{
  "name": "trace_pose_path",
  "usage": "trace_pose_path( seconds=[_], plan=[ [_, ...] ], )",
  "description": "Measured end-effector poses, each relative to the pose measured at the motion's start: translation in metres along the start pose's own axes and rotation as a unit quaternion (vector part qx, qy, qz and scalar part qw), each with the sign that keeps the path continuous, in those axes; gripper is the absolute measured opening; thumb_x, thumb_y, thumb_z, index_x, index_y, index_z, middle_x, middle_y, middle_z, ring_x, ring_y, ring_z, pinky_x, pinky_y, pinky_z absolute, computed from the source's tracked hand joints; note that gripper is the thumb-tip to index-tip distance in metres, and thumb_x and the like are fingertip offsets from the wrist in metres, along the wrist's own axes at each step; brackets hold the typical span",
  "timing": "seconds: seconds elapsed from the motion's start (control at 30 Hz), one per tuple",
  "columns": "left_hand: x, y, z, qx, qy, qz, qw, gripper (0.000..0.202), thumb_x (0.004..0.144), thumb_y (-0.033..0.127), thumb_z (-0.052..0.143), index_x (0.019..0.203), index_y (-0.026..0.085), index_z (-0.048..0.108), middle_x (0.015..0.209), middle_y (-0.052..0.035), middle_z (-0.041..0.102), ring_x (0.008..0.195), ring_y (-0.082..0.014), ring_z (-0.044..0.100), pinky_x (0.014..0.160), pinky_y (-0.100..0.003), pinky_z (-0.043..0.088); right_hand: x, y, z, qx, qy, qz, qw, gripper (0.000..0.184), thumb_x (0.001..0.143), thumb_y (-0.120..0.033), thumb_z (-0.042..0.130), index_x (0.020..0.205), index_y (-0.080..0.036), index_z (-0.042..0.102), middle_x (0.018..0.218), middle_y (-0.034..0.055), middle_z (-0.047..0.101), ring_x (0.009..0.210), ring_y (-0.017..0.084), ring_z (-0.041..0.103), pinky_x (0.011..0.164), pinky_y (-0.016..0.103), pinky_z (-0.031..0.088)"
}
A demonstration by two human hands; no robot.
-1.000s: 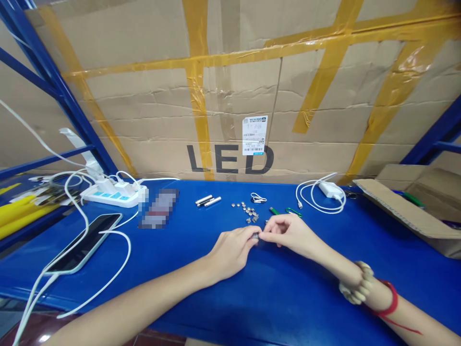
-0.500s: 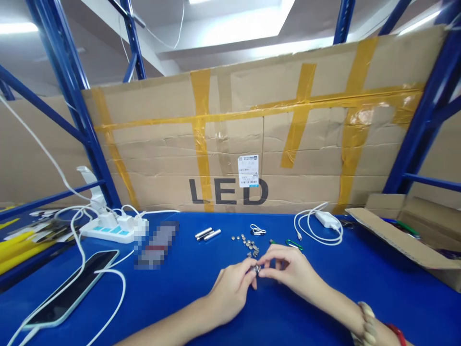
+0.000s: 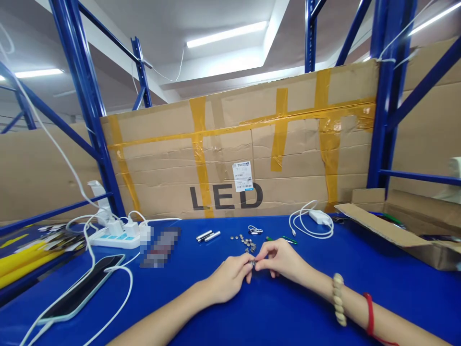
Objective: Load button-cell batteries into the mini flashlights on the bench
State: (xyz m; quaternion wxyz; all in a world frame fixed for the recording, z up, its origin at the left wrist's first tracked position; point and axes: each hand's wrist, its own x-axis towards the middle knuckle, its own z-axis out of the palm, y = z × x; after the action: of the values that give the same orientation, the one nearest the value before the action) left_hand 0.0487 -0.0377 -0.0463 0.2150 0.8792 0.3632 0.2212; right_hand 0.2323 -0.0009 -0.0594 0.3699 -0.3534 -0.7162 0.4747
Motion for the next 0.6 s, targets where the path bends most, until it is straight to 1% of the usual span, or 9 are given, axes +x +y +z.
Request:
trace_pose_path(
  seconds=[0.1,0.2,0.33,0.4,0.6],
  plan=[
    [-0.002,0.002,-0.002,0.035,0.003,0.010,0.999,0.026,0.095,0.027,0.023,0.090,0.015,0.046,0.076,-0.0006,0.054,0.069,-0.0098,0.050,0.069,-0.020,0.038,-0.002,-0.004,0.001,-0.005,0.017,-0.001,1.000,0.035,0.051,-0.036,0.077,0.066,-0.008,0.062,0.059,0.0031,0.060,0.037,0.007,0.047,0.036,0.017,0.031],
    [-0.003,0.003,-0.001,0.071,0.007,0.006,0.997,0.025,0.095,0.027,0.024,0.097,0.016,0.046,0.078,-0.0017,0.054,0.070,-0.0111,0.051,0.067,-0.021,0.039,-0.005,-0.008,0.001,-0.022,0.033,-0.005,0.999,0.034,0.051,-0.035,0.078,0.065,-0.009,0.062,0.049,0.0004,0.055,0.036,0.007,0.046,0.037,0.017,0.031],
    [-0.002,0.005,-0.001,0.098,0.013,0.013,0.995,0.026,0.095,0.027,0.026,0.105,0.017,0.047,0.085,-0.0032,0.056,0.077,-0.0131,0.053,0.071,-0.023,0.039,-0.009,-0.013,0.000,-0.021,0.029,-0.019,0.999,0.032,0.053,-0.036,0.077,0.065,-0.009,0.063,0.044,-0.0006,0.052,0.036,0.007,0.045,0.038,0.017,0.029],
    [-0.001,0.005,-0.002,0.097,0.024,0.023,0.995,0.025,0.094,0.027,0.027,0.105,0.017,0.048,0.086,-0.0030,0.057,0.078,-0.0130,0.054,0.072,-0.023,0.039,-0.011,-0.015,0.000,-0.012,0.027,-0.021,0.999,0.032,0.053,-0.036,0.076,0.064,-0.009,0.063,0.043,-0.0002,0.051,0.037,0.007,0.045,0.038,0.017,0.029],
    [-0.002,0.011,0.000,0.072,0.056,0.030,0.995,0.027,0.095,0.028,0.025,0.098,0.014,0.048,0.078,-0.0012,0.058,0.064,-0.0085,0.052,0.066,-0.019,0.039,-0.014,-0.022,0.000,0.021,0.026,-0.025,0.999,0.041,0.057,-0.047,0.071,0.068,-0.008,0.062,0.042,-0.0004,0.050,0.036,0.007,0.043,0.038,0.018,0.032]
  ],
)
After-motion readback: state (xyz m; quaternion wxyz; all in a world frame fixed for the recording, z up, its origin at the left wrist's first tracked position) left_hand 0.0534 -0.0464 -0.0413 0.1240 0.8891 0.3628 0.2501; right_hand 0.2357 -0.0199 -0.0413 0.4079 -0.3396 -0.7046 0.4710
